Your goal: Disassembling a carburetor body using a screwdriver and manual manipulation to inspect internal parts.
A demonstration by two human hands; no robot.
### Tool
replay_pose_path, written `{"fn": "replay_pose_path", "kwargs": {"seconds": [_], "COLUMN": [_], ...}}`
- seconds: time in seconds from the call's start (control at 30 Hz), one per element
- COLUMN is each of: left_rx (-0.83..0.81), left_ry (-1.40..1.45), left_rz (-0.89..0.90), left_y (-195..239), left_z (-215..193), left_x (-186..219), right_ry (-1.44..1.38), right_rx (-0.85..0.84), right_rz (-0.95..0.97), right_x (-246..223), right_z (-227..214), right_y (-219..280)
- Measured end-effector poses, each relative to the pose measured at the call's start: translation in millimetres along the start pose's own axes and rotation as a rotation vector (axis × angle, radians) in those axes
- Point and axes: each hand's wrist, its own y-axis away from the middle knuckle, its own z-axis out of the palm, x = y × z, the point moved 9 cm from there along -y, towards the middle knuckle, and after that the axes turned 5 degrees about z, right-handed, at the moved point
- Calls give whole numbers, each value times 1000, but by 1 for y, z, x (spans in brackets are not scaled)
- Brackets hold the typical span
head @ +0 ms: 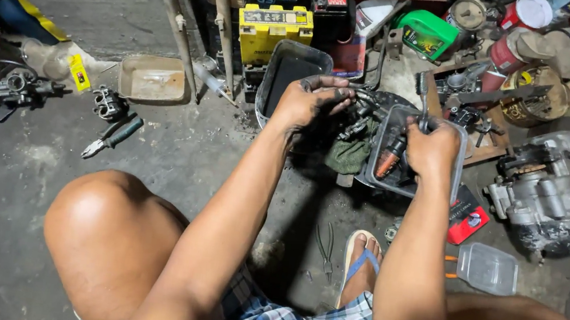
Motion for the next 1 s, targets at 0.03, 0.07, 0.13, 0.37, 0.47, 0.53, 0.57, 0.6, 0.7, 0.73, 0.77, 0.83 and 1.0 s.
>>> {"fn": "replay_pose_path", "kwargs": {"seconds": [0.03, 0.07, 0.13, 0.37, 0.47, 0.53, 0.57, 0.6, 0.7, 0.73, 0.77, 0.83, 1.0], "left_rx": [2, 8, 14, -8, 17, 39, 62, 86, 120, 125, 98, 74, 22], "left_ry": [1, -14, -28, 35, 67, 91, 87, 83, 59, 62, 8, -44, -190], "left_rz": [1, 3, 11, -31, -40, -36, -17, 1, 32, 36, 36, 38, 115], "left_y": [1, 2, 4, 16, 15, 10, 8, 6, -8, -4, -2, -2, -24], "left_z": [-1, -2, -1, -2, -11, -19, -25, -31, -53, -55, -55, -59, -82], "left_x": [2, 4, 11, 38, 44, 45, 45, 45, 40, 45, 50, 53, 47], "right_ry": [0, -22, -47, -380, -318, -308, -281, -254, -240, -240, -210, -178, -189], "right_rx": [-2, 21, 44, -194, -257, -275, -276, -277, -318, -323, -334, -348, -360], "right_rz": [-2, -5, -13, -187, -241, -270, -351, -433, -504, -509, -492, -478, -460], "right_x": [-4, -8, -30, -137, -157, -168, -178, -187, -195, -197, -197, -201, -201], "right_z": [-3, -7, -20, 0, 21, 28, 30, 32, 51, 54, 59, 66, 88], "right_y": [2, 3, 14, 60, 62, 61, 62, 63, 63, 62, 60, 60, 54]}}
